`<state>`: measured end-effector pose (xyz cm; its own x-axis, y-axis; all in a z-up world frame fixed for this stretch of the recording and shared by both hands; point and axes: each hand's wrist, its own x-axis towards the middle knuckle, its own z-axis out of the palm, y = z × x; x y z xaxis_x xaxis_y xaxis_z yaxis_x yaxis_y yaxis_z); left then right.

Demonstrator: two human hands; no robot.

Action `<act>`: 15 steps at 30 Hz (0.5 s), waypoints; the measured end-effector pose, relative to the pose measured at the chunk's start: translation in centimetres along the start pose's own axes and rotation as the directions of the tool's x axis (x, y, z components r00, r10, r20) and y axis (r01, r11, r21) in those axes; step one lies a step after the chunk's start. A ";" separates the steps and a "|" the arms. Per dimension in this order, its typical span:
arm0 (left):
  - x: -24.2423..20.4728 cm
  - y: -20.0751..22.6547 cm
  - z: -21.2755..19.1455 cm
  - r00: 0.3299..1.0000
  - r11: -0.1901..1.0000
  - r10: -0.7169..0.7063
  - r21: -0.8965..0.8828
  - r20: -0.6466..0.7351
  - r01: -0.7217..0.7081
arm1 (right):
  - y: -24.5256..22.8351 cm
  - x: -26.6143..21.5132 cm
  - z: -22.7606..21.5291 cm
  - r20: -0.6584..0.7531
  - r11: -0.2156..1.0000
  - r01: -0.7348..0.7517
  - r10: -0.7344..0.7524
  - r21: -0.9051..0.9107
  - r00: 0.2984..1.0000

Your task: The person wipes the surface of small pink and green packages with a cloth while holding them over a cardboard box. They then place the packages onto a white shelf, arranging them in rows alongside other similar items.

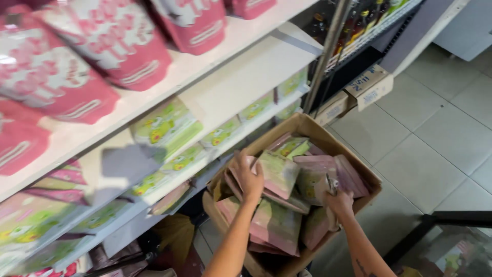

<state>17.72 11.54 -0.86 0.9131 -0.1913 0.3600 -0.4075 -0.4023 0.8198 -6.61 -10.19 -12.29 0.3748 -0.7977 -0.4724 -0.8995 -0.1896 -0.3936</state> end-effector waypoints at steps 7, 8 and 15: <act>-8.8 -0.1 10.8 0.817 0.993 0.008 -0.101 0.576 0.062 | 6.2 5.9 4.3 0.187 0.941 -0.099 0.040 0.323 0.982; -9.6 0.5 11.3 0.766 0.989 -0.051 -0.075 0.641 0.128 | 6.0 6.1 4.5 0.225 0.938 -0.175 0.110 0.298 0.968; -13.3 -2.0 14.9 0.690 0.967 -0.240 0.103 0.683 0.234 | 3.1 3.6 2.3 0.032 0.979 0.173 -0.177 0.105 0.984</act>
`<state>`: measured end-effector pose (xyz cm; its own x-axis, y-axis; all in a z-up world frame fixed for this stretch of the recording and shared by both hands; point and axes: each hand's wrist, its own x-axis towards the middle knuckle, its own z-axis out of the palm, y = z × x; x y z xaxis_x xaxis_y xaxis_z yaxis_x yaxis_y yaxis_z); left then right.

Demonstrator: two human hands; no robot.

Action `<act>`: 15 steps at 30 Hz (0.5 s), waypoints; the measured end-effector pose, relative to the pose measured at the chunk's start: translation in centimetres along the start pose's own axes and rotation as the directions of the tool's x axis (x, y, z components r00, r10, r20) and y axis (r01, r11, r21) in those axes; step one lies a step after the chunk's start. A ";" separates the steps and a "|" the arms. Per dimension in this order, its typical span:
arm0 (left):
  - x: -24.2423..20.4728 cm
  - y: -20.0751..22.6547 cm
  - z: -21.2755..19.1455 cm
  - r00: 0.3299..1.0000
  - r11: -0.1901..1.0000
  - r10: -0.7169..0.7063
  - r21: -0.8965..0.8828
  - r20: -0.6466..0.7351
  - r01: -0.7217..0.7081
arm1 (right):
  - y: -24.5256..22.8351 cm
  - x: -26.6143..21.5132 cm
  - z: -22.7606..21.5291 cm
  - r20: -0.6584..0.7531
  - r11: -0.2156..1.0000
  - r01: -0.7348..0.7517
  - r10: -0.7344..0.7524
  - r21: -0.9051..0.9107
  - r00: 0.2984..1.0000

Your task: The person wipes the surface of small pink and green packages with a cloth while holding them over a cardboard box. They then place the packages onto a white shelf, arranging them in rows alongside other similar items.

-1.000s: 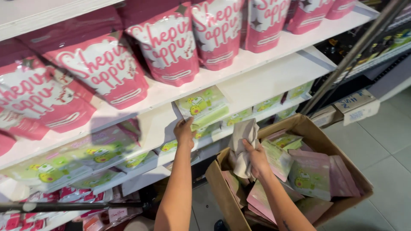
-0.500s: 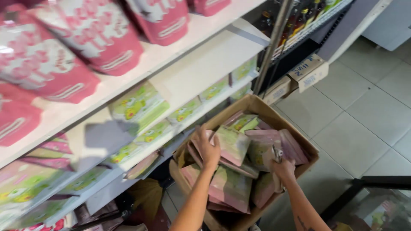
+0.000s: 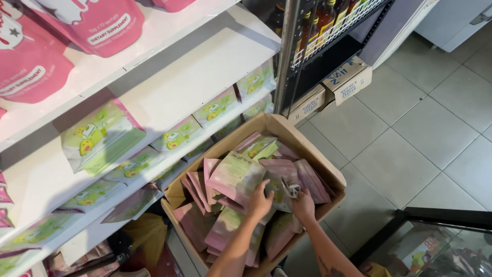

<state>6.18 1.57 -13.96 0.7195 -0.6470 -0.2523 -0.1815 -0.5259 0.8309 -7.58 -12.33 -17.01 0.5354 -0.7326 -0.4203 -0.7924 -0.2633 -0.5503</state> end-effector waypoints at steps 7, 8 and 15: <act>0.1 -3.9 0.7 0.985 0.982 -0.144 -0.140 -0.096 0.130 | -4.9 -4.2 -4.5 -0.109 0.940 0.340 -0.338 0.004 0.935; 0.4 -5.6 1.3 0.982 0.943 -0.124 -0.324 -0.144 0.072 | -5.7 -4.9 -5.6 -0.112 0.928 0.373 -0.371 0.001 0.922; -4.3 6.8 -14.1 0.943 0.602 -0.333 -0.767 0.011 0.222 | -19.6 -9.0 -15.5 0.150 0.761 0.054 -0.196 0.646 0.969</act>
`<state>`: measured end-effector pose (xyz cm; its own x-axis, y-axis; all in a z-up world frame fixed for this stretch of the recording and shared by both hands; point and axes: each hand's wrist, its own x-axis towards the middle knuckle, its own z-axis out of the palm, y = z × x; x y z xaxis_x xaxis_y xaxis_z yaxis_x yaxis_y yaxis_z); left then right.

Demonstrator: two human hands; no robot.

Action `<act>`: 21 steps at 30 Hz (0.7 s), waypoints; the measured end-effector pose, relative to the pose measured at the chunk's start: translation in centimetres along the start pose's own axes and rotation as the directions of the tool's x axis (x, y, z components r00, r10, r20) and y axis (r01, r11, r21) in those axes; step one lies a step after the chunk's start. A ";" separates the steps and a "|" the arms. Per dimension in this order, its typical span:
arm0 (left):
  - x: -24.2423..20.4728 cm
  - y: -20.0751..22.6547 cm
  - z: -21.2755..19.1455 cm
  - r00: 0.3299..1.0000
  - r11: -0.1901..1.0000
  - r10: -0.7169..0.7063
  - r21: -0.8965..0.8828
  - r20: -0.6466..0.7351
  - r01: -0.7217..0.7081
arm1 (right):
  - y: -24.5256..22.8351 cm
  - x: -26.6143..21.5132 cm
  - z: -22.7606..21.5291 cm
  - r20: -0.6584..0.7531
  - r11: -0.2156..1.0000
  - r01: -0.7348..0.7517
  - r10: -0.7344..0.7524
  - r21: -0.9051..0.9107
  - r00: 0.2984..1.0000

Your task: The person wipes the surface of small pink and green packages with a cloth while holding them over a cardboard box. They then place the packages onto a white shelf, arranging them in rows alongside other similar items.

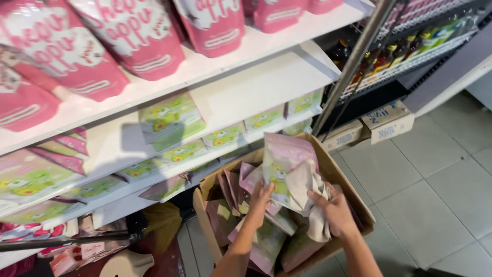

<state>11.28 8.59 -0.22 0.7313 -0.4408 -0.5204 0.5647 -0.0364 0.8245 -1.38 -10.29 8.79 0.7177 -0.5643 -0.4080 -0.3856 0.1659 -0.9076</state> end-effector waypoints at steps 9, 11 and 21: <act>-2.3 11.3 -14.7 0.981 0.944 0.188 -0.284 0.055 -0.165 | -12.0 2.4 12.3 0.286 0.945 -0.119 0.028 0.304 0.958; -3.4 14.7 -17.1 0.956 0.931 0.273 -0.222 -0.109 -0.291 | -13.1 3.2 15.7 0.305 0.888 -0.088 -0.061 0.452 0.950; 2.5 27.5 -26.5 0.931 0.925 0.240 -0.226 -0.273 -0.305 | -10.5 0.5 24.9 0.168 0.840 -0.015 -0.091 0.542 0.982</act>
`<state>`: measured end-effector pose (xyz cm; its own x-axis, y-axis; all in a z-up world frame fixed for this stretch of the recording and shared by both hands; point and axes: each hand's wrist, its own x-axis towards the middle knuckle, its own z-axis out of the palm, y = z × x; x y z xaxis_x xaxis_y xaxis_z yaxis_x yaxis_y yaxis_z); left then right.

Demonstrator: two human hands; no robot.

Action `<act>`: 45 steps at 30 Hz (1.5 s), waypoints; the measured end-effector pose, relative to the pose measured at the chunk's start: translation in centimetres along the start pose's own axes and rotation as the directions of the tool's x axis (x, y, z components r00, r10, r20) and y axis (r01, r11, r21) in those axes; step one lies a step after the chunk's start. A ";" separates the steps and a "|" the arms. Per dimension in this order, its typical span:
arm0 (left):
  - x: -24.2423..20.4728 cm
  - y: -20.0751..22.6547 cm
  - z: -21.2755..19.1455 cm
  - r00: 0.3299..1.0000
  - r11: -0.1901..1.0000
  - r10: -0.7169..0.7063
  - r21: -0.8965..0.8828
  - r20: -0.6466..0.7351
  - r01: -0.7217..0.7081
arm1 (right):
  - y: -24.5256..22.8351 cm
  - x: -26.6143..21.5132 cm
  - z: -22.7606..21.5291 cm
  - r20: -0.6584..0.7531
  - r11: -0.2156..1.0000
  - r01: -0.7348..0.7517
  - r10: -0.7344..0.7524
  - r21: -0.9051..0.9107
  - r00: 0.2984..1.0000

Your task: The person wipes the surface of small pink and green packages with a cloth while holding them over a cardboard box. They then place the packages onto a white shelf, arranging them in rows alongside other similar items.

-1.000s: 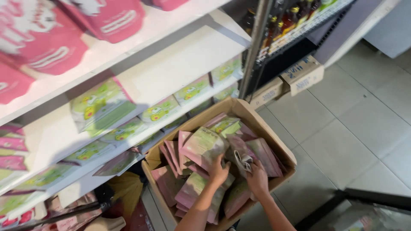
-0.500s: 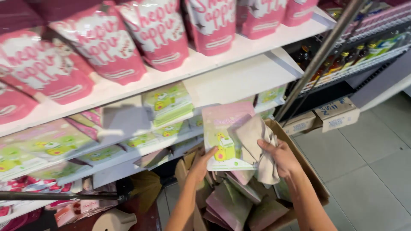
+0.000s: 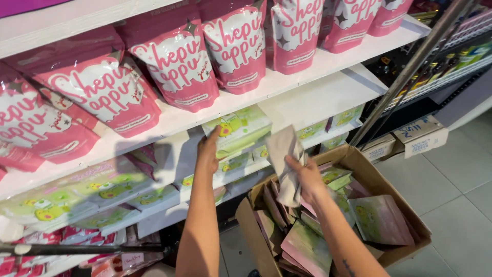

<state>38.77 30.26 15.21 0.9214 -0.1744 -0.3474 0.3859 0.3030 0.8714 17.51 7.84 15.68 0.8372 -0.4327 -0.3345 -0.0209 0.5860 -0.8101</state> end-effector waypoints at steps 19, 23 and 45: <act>-8.7 -18.0 13.9 0.491 0.060 0.818 0.804 0.299 -0.592 | 9.0 -1.3 -36.7 -0.401 0.062 -0.397 -0.202 -0.916 0.893; -9.9 -28.2 18.1 0.604 0.152 0.434 0.607 0.668 -0.780 | 8.9 -2.5 -43.0 -0.457 0.057 -0.456 -0.219 -0.888 0.862; -13.6 -40.7 19.1 0.777 0.325 -0.114 0.762 0.619 -0.559 | 7.0 -3.4 -43.4 -0.236 -0.106 -0.262 -0.208 -0.959 0.949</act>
<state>9.60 2.43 -8.94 0.6434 -0.7498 -0.1546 -0.4256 -0.5182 0.7418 -9.24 -16.31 -9.75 0.6700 -0.6943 -0.2626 -0.7412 -0.6060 -0.2888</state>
